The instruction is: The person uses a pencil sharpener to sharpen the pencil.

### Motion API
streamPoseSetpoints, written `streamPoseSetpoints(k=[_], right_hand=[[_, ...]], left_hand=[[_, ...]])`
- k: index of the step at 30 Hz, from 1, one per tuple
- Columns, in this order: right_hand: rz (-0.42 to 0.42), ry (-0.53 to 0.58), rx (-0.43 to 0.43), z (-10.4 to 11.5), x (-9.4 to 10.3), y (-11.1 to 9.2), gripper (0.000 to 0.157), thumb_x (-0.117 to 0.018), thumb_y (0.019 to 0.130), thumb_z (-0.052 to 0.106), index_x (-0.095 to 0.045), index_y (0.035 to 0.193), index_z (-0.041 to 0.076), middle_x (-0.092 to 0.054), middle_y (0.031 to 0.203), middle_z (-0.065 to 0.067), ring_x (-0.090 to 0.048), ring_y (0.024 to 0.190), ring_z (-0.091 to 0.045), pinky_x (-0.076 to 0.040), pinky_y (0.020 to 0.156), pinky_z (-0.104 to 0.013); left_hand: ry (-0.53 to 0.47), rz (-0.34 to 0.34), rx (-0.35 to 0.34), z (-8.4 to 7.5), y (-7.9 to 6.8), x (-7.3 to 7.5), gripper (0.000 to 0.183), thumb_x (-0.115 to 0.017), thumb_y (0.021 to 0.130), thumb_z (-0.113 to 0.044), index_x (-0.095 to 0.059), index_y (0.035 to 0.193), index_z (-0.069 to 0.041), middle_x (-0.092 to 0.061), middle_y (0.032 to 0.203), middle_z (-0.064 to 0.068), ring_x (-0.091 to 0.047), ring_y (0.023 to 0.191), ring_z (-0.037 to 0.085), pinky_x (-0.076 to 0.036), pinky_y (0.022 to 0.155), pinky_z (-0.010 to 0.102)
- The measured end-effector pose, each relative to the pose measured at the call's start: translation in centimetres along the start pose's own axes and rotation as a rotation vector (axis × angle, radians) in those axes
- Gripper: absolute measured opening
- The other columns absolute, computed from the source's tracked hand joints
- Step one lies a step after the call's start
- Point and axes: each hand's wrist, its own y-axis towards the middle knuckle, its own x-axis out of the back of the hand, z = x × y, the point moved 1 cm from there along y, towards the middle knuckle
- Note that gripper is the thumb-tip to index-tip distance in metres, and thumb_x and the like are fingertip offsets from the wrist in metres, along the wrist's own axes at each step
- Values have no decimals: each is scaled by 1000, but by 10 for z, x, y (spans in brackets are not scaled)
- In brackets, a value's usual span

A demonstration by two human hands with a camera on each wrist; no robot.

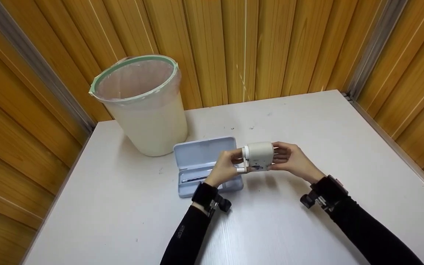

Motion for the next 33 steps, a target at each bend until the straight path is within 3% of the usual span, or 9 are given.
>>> streamPoseSetpoints(k=[5, 13, 21, 24, 33], right_hand=[[36, -29, 27, 4, 2, 0, 69, -80, 74, -4, -48, 134, -10, -58, 129, -26, -67, 106, -10, -55, 91, -30], [69, -164, 145, 23, 3, 1, 62, -84, 75, 12, -58, 132, 9, -58, 135, -9, -56, 121, -8, -49, 102, -45], [46, -212, 173, 24, 2, 2, 51, -83, 76, 7, -62, 123, 9, -62, 126, -8, -59, 113, -11, -56, 90, -34], [41, -211, 178, 23, 4, 1, 51, -83, 75, 6, -63, 122, 7, -62, 125, -9, -59, 112, -10, -57, 88, -31], [1, -200, 136, 9, 17, 0, 52, -82, 76, 6, -61, 123, 5, -61, 125, -12, -59, 112, -6, -56, 86, -26]], left_hand=[[15, -5, -18, 0, 0, -1, 51, -82, 74, -2, -65, 122, 2, -71, 116, 20, -71, 105, 28, -56, 91, 30], [-43, 14, -13, 1, 0, -5, 51, -81, 74, 2, -63, 122, 5, -68, 120, 23, -69, 111, 29, -53, 94, 29], [-16, 33, -66, 2, 2, -9, 48, -80, 75, 4, -64, 120, 7, -69, 119, 23, -69, 112, 26, -53, 94, 28], [22, 72, -65, 1, 3, -9, 53, -80, 75, 3, -62, 124, 5, -67, 123, 20, -66, 117, 24, -51, 98, 26], [335, 203, -19, -11, 1, 5, 88, -87, 71, -10, -43, 148, -7, -49, 150, 9, -48, 137, 21, -40, 111, 32]])
